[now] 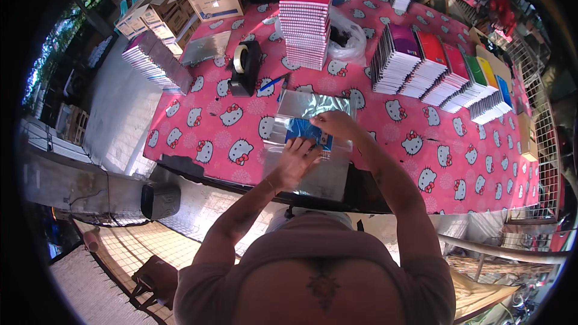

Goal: The person picks up notebooks from stacks on a table, places them into plastic sleeves, and applies tape to seal the packaging.

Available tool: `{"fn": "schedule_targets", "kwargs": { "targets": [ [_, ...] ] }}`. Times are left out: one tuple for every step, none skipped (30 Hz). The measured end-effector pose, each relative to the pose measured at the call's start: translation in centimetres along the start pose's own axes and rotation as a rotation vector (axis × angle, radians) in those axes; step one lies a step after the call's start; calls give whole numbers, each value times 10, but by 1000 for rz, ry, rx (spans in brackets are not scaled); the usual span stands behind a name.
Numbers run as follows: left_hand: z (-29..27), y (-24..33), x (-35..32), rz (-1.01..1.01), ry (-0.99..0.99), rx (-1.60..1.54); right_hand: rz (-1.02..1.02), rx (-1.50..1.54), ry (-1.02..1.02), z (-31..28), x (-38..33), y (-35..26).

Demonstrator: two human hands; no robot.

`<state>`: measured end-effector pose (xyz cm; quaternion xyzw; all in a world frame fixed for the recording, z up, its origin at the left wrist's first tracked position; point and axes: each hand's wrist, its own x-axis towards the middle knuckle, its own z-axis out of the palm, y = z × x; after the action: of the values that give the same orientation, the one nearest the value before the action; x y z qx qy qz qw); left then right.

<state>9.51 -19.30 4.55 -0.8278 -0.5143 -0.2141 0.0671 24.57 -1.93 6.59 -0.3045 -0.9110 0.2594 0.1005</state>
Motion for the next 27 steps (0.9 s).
{"fn": "schedule_targets", "kwargs": {
  "targets": [
    [-6,-2,6,12,88,-122,158,250,-199,-19,7,14],
    [-14,-6,12,-91,148,-269,363,467,-352,-38,14,27],
    [-24,-11,4,-230,206,-407,416,648,-435,-55,13,25],
    [-36,-13,0,-359,252,-549,479,843,-513,-69,6,23],
    [-43,-17,3,-474,205,-630,490,913,-517,-66,1,25],
    [-38,-22,1,-505,183,-614,501,978,-519,-58,-8,28],
    [-26,-30,-7,-546,163,-591,508,1043,-532,-50,-14,22],
    [-14,-39,-16,-588,143,-569,495,1050,-471,-44,-18,17],
    [-6,-47,-23,-642,162,-696,487,1061,-408,-42,-24,8],
    [-3,-53,-27,-688,180,-824,480,1073,-337,-38,-33,2],
    [-1,-58,-31,-734,200,-952,374,1127,-252,-28,-42,9],
    [0,-57,-21,-635,217,-947,265,908,-132,-10,-59,25],
    [-5,-54,-9,-539,233,-937,159,689,-19,14,-74,41],
    [-7,-54,-5,-502,225,-930,44,468,76,30,-81,46],
    [-9,-56,-4,-472,220,-919,-16,55,48,41,-83,39],
    [-12,-61,-4,-489,183,-918,40,-38,5,47,-83,28],
    [-14,-67,-5,-506,146,-916,96,-132,-38,52,-84,17],
    [-27,-71,4,-545,119,-980,165,-233,-74,52,-87,13],
    [-50,-72,22,-567,80,-1056,235,-201,-50,49,-91,22],
    [-73,-75,33,-600,50,-1117,217,-230,-70,44,-89,24],
    [-89,-81,36,-566,63,-1132,192,-256,-91,38,-83,22],
    [-100,-87,36,-535,70,-1149,171,-278,-116,29,-77,14],
    [-104,-91,36,-504,77,-1166,218,-247,-178,23,-68,5],
    [-104,-92,27,-542,101,-1198,172,81,-88,16,-66,-13],
    [-100,-90,16,-575,134,-1226,115,403,4,6,-63,-28],
    [-94,-87,7,-599,169,-1265,61,715,97,-2,-60,-42],
    [-87,-79,7,-517,199,-1258,-68,615,223,-4,-56,-50]
  ]
}}
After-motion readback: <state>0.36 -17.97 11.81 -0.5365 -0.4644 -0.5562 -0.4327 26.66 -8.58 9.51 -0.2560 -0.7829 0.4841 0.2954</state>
